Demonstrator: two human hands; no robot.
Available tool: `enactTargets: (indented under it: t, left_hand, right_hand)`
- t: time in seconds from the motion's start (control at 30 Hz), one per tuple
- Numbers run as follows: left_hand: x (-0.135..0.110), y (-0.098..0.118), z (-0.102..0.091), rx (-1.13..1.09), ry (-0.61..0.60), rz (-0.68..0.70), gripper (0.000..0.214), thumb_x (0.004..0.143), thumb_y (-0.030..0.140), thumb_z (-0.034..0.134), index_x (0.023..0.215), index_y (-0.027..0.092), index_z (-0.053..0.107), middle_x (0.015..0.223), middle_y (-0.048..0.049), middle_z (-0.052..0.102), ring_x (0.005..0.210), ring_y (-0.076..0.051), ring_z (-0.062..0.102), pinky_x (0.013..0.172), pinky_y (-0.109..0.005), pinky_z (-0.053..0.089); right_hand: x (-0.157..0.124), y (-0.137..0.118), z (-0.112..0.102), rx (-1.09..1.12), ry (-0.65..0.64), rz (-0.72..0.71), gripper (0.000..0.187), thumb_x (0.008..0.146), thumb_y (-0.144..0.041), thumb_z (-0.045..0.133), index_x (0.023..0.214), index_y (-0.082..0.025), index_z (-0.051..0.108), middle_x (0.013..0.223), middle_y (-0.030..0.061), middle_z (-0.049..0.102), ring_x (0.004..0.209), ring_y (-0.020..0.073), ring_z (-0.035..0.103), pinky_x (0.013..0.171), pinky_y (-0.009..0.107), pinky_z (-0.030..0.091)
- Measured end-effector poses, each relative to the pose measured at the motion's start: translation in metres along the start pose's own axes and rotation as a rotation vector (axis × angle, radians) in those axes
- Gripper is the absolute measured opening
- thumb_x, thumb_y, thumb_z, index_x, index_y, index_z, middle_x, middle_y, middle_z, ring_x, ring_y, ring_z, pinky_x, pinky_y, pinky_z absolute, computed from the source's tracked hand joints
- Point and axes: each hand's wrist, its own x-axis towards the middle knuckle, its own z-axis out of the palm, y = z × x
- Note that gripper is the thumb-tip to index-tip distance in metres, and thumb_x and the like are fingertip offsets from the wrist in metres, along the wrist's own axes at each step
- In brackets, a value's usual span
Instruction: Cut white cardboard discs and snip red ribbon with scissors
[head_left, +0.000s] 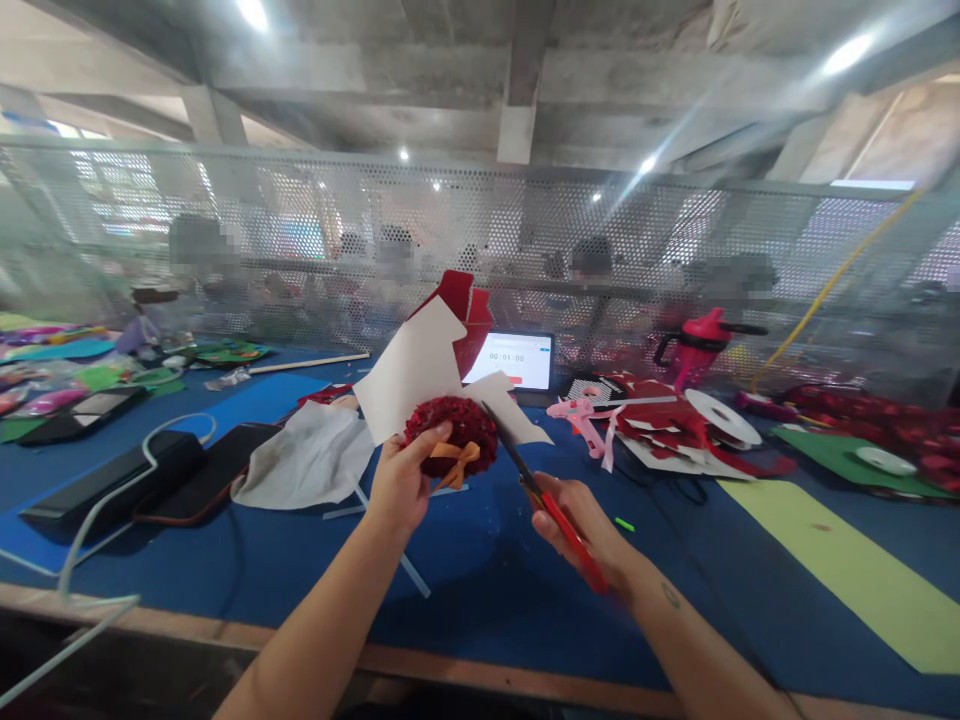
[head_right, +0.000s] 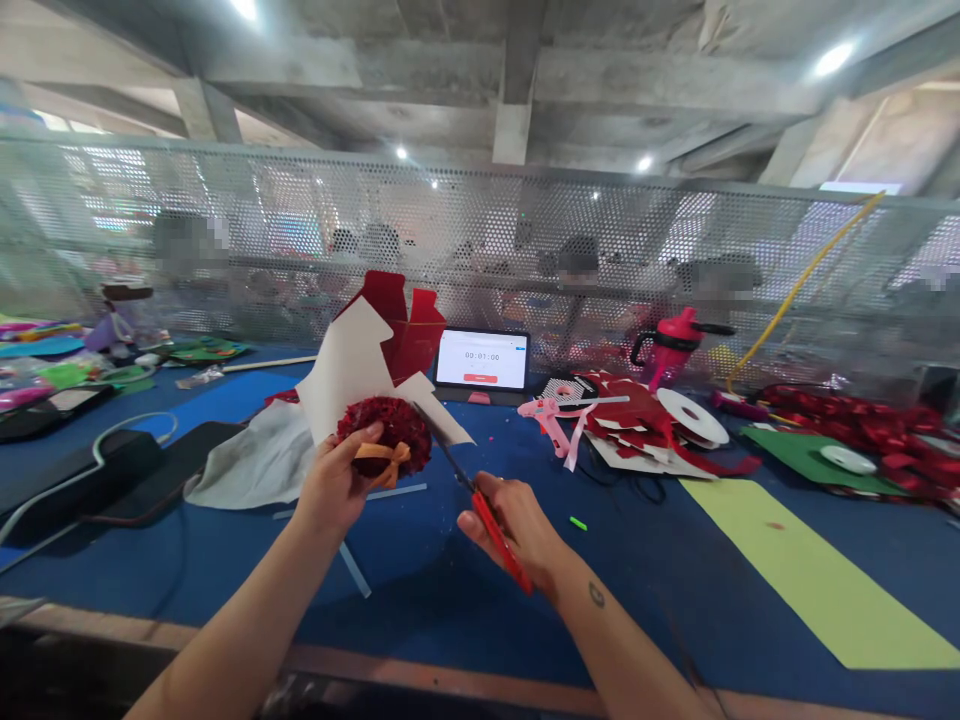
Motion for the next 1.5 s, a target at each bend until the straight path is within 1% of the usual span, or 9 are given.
enactTargets:
  t: [0.13,0.4,0.57,0.7,0.87,1.03,1.17,1.33,1.5]
  left_hand:
    - [-0.002,-0.001,0.001,0.016,-0.037,0.023,0.026,0.043,0.018,0.079,0.061,0.013,0.061,0.053,0.0013,0.064,0.047,-0.014,0.060,0.048,-0.023,0.049]
    - [0.001,0.001,-0.001,0.049,-0.049,0.028,0.021,0.046,0.018,0.078,0.063,0.013,0.064,0.054,0.0018,0.064,0.046,-0.012,0.059,0.045,-0.019,0.046]
    - [0.000,0.004,-0.002,0.062,-0.067,0.003,0.022,0.046,0.019,0.078,0.061,0.013,0.064,0.055,0.0006,0.064,0.047,-0.013,0.059,0.045,-0.021,0.048]
    - [0.002,0.006,-0.004,0.081,-0.070,0.003,0.023,0.044,0.019,0.079,0.062,0.013,0.064,0.056,-0.0001,0.065,0.048,-0.014,0.060,0.044,-0.021,0.049]
    - [0.006,0.005,-0.007,0.122,-0.117,0.019,0.024,0.045,0.019,0.079,0.064,0.012,0.065,0.060,-0.0017,0.067,0.052,-0.016,0.063,0.051,-0.025,0.053]
    - [0.005,0.003,-0.006,0.176,-0.134,0.002,0.024,0.047,0.016,0.078,0.067,0.012,0.066,0.062,-0.0021,0.068,0.053,-0.016,0.063,0.052,-0.025,0.053]
    - [0.003,0.005,-0.004,0.197,-0.135,0.030,0.021,0.048,0.016,0.077,0.065,0.012,0.065,0.062,-0.0027,0.068,0.053,-0.018,0.064,0.051,-0.025,0.053]
    - [0.005,0.006,-0.006,0.203,-0.140,0.022,0.023,0.047,0.017,0.077,0.066,0.012,0.065,0.067,-0.0040,0.070,0.063,-0.021,0.067,0.060,-0.028,0.055]
    - [0.006,0.009,-0.007,0.232,-0.125,-0.010,0.024,0.045,0.019,0.078,0.063,0.012,0.064,0.059,-0.0040,0.067,0.052,-0.019,0.064,0.052,-0.028,0.054]
  right_hand:
    - [0.001,0.005,0.002,-0.059,0.017,-0.025,0.047,0.085,-0.061,0.024,0.066,-0.020,0.034,0.056,-0.0036,0.034,0.045,0.0080,0.031,0.043,0.022,0.024]
    - [0.001,0.007,-0.003,-0.238,0.016,0.011,0.036,0.087,-0.048,0.036,0.068,-0.018,0.044,0.052,-0.0036,0.039,0.044,0.0084,0.035,0.045,0.021,0.026]
    - [0.000,0.003,-0.004,-0.230,0.032,0.024,0.038,0.087,-0.049,0.035,0.065,-0.019,0.041,0.051,-0.0040,0.036,0.044,0.0088,0.033,0.044,0.021,0.025]
    - [0.001,0.002,-0.007,-0.233,-0.004,-0.027,0.039,0.087,-0.052,0.031,0.065,-0.020,0.037,0.053,-0.0023,0.039,0.046,0.0105,0.037,0.047,0.023,0.028]
    - [0.002,-0.003,-0.012,-0.226,-0.023,-0.040,0.040,0.085,-0.055,0.028,0.067,-0.020,0.035,0.055,-0.0020,0.039,0.046,0.0109,0.036,0.048,0.024,0.027]
    - [0.002,0.001,-0.009,-0.208,-0.041,0.024,0.036,0.086,-0.052,0.030,0.071,-0.020,0.037,0.057,-0.0020,0.041,0.047,0.0104,0.036,0.047,0.023,0.027]
    - [0.003,0.007,-0.006,-0.246,-0.033,0.057,0.031,0.086,-0.044,0.034,0.067,-0.020,0.038,0.056,-0.0013,0.042,0.047,0.0106,0.038,0.046,0.023,0.026]
    - [0.003,0.008,-0.007,-0.277,-0.007,-0.007,0.030,0.087,-0.041,0.035,0.068,-0.019,0.042,0.053,-0.0014,0.044,0.046,0.0107,0.039,0.046,0.023,0.027]
    - [0.002,0.010,-0.008,-0.288,0.005,-0.044,0.033,0.089,-0.042,0.032,0.073,-0.018,0.047,0.059,0.0012,0.048,0.049,0.0120,0.044,0.049,0.024,0.032]
